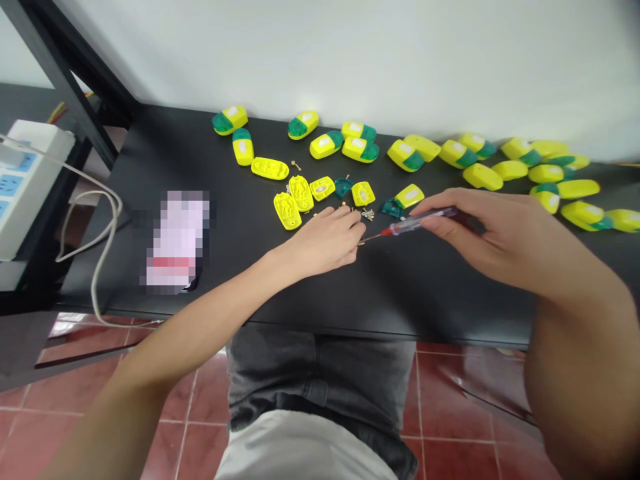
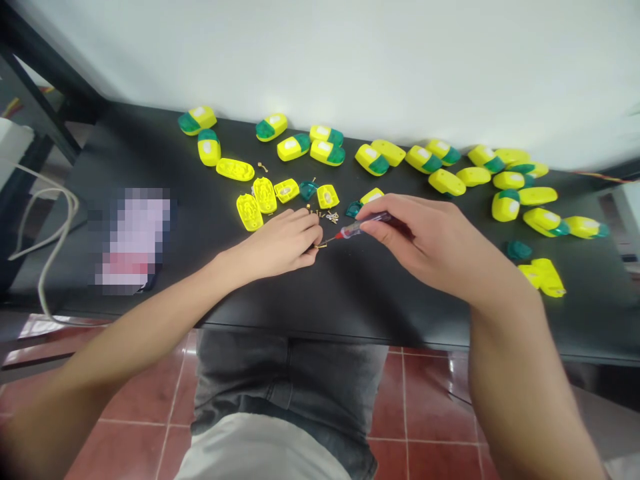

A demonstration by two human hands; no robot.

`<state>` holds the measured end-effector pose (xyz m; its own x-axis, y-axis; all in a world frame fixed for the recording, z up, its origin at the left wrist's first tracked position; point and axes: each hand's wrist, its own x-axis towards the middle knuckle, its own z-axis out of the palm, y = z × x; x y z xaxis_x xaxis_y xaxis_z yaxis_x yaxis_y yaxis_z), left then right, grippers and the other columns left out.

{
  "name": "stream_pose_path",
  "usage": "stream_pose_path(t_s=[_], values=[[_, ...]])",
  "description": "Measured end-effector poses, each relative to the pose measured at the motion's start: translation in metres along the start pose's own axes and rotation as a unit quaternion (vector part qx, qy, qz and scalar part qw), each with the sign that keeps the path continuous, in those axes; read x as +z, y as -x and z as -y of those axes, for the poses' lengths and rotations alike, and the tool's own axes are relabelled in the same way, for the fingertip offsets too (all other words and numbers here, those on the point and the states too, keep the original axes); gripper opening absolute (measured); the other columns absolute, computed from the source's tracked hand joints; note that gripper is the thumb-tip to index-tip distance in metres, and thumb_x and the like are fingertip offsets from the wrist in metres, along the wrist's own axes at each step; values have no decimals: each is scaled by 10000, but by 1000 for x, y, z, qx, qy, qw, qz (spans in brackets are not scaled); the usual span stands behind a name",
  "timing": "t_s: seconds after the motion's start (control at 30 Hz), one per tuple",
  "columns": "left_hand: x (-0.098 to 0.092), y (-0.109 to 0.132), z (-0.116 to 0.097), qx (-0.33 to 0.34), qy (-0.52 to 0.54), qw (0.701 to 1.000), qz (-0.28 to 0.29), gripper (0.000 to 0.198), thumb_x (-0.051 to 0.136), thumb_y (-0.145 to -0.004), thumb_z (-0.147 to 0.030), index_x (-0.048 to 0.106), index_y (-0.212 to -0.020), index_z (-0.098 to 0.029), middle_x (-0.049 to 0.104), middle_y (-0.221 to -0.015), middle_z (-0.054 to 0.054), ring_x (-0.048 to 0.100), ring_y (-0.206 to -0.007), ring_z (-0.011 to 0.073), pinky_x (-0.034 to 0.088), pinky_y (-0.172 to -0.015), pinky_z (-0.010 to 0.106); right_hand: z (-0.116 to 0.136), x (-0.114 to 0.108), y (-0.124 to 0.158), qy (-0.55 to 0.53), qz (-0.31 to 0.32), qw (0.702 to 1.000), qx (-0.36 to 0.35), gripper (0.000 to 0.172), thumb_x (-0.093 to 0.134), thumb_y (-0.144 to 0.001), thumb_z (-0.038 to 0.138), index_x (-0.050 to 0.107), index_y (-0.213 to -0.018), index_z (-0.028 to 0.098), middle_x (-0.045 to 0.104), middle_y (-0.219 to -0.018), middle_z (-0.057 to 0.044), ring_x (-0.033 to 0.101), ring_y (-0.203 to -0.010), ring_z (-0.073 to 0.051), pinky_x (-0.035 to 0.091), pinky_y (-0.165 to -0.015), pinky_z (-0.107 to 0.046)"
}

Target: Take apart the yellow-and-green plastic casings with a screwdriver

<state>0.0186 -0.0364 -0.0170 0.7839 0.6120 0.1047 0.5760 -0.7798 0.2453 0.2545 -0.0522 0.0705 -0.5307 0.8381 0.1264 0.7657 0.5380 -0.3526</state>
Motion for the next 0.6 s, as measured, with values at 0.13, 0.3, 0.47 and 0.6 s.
stream_pose_path(t_s=[0.13,0.3,0.47,0.6], values=[[-1,0,0,-4,2,1000,4,170,528,-982,-188,677,-992,-107,697,-1033,134,641,-1038,266,455,-869,372,0,-1,-1,12,10,1000,-15,204,549,-1008,327,698,-1037,190,759,-866,-46,621,-621,-159,459,-631,-285],[-2,0,-1,-7,4,1000,13,178,521,-986,-192,676,-996,-104,697,-1051,137,640,-1050,272,450,-868,373,4,-3,-4,26,17,999,-41,193,532,-1018,319,689,-1014,207,763,-876,-47,647,-659,-172,479,-663,-288],[-1,0,-1,-7,3,1000,7,173,528,-986,-198,676,-1000,-109,697,-1044,130,640,-1043,266,450,-869,367,5,-3,-6,39,20,998,-39,233,495,-1024,349,691,-1041,225,766,-885,-51,655,-663,-195,487,-670,-312],[-2,0,-1,-9,5,1000,11,177,525,-986,-198,678,-1002,-109,696,-1047,132,640,-1037,263,452,-862,364,6,-4,-8,55,32,997,-50,258,476,-1035,370,693,-1049,232,769,-911,-58,673,-697,-215,492,-691,-325]])
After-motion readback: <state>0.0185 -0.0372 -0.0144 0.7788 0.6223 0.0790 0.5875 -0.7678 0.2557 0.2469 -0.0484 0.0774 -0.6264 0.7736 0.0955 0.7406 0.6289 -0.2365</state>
